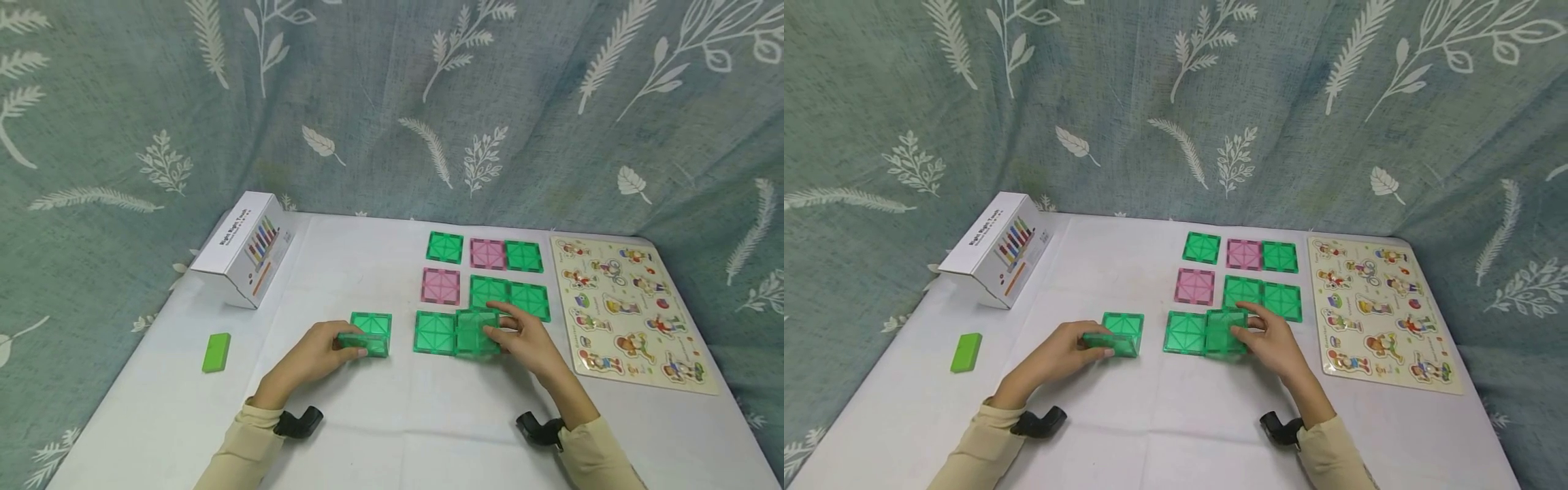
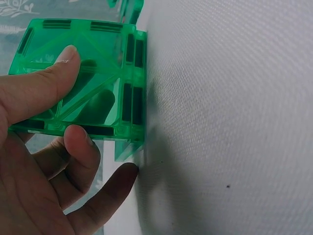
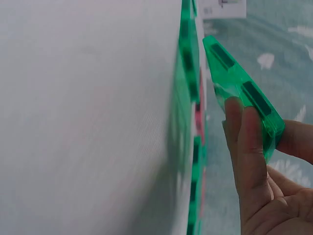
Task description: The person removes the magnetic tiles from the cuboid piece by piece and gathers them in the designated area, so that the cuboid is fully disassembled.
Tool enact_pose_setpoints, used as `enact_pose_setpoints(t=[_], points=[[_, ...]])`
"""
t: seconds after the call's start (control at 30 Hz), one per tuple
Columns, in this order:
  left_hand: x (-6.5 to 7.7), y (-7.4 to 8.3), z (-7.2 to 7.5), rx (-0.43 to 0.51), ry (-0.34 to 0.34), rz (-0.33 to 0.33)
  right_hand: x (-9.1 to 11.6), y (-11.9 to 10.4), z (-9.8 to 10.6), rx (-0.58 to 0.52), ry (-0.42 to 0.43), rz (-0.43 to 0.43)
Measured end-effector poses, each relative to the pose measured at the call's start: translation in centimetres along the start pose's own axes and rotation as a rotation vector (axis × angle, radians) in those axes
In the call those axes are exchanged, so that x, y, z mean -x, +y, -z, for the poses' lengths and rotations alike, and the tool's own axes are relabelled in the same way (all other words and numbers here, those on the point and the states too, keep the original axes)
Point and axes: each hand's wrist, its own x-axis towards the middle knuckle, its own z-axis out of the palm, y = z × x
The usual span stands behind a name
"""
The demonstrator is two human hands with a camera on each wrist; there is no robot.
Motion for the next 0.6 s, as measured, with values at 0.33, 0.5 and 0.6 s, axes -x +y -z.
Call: enact_pose_setpoints(t=[0.33, 0.5, 0.6], points=[[0.1, 0.0, 0.1, 0.017, 0.000, 0.000, 0.8, 2.2, 2.2, -0.023, 0.040, -0.054], [0.1, -0.1, 0.1, 0.015, 0.001, -0.015, 0.7, 2.5, 2.1, -0.003, 0.030, -0.051], [0.1, -0.2, 0.1, 0.011, 0.002, -0.020, 0.6, 2.4, 1.8, 0.036, 0.029, -0.043]])
